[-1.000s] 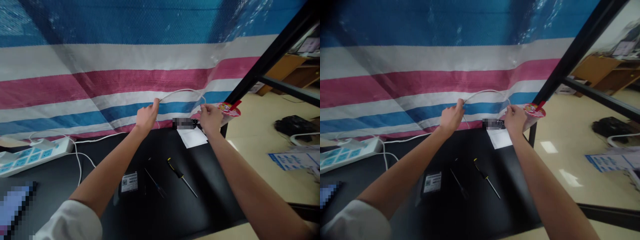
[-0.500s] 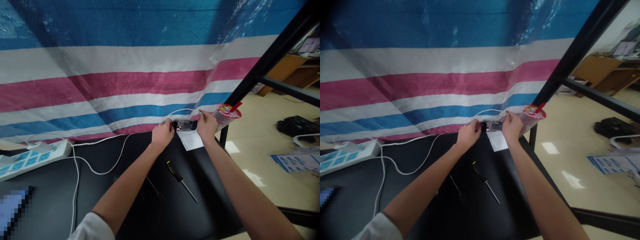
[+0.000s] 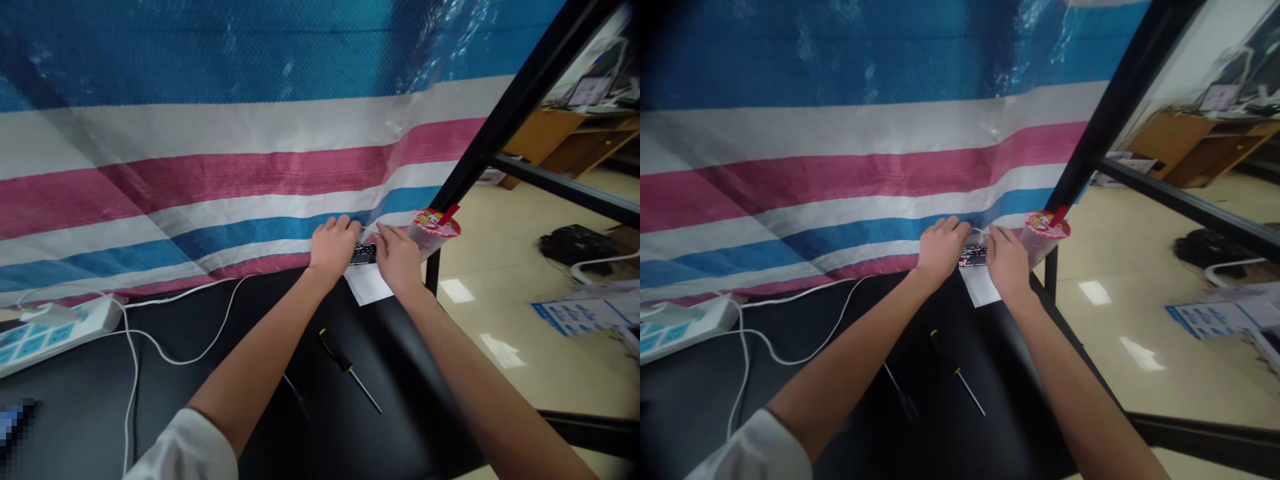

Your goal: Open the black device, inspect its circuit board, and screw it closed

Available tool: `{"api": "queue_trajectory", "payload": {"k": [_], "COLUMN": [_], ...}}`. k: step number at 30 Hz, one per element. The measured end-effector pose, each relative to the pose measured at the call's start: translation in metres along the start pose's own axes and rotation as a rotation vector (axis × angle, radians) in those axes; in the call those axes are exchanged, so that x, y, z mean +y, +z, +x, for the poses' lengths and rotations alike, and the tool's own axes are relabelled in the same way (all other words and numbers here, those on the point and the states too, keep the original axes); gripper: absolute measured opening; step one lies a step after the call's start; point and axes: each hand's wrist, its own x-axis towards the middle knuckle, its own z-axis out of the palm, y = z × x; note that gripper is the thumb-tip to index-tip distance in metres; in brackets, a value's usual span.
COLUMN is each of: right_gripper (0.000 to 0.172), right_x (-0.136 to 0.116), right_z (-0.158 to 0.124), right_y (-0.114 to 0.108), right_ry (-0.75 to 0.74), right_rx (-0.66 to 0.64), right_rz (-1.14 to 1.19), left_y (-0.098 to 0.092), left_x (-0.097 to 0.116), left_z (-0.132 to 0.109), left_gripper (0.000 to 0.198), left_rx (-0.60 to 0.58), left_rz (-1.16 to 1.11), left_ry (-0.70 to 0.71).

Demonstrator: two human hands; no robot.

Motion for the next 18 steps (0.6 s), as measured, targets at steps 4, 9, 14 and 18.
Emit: {"api": "queue_trajectory", "payload": {"k": [4,9,14,18], "right_gripper": [0.048,0.082,0.140,0.125], "right_x": [0.004,0.056,0.091,0.080], "right_z": [-0.026,-0.046,-0.035,-0.028], "right_y": [-0.023,-0.032,-0.011,-0.011], "right_ry": [-0.146,0.268,0.428,0.538], "right_rx": [0.190,0.576,0.294,0.249], "right_rz": [-0.119,0.020,0.262,0.343], "left_y": [-0.006,-0.006,0.000,0.004], "left_x": [0.001,0.008,0.017,0.022], "left_z": [0.017,0.033,0.039,0.040], "left_gripper": [0.028,0.030,0.031,0.032], "left_rx": [-0.075,-0.158,-0.173,-0.199], "left_rz": [0.014,0.020,0.026,0.027], "left_ry": [-0.013,0.022,0.065,0.107]}}
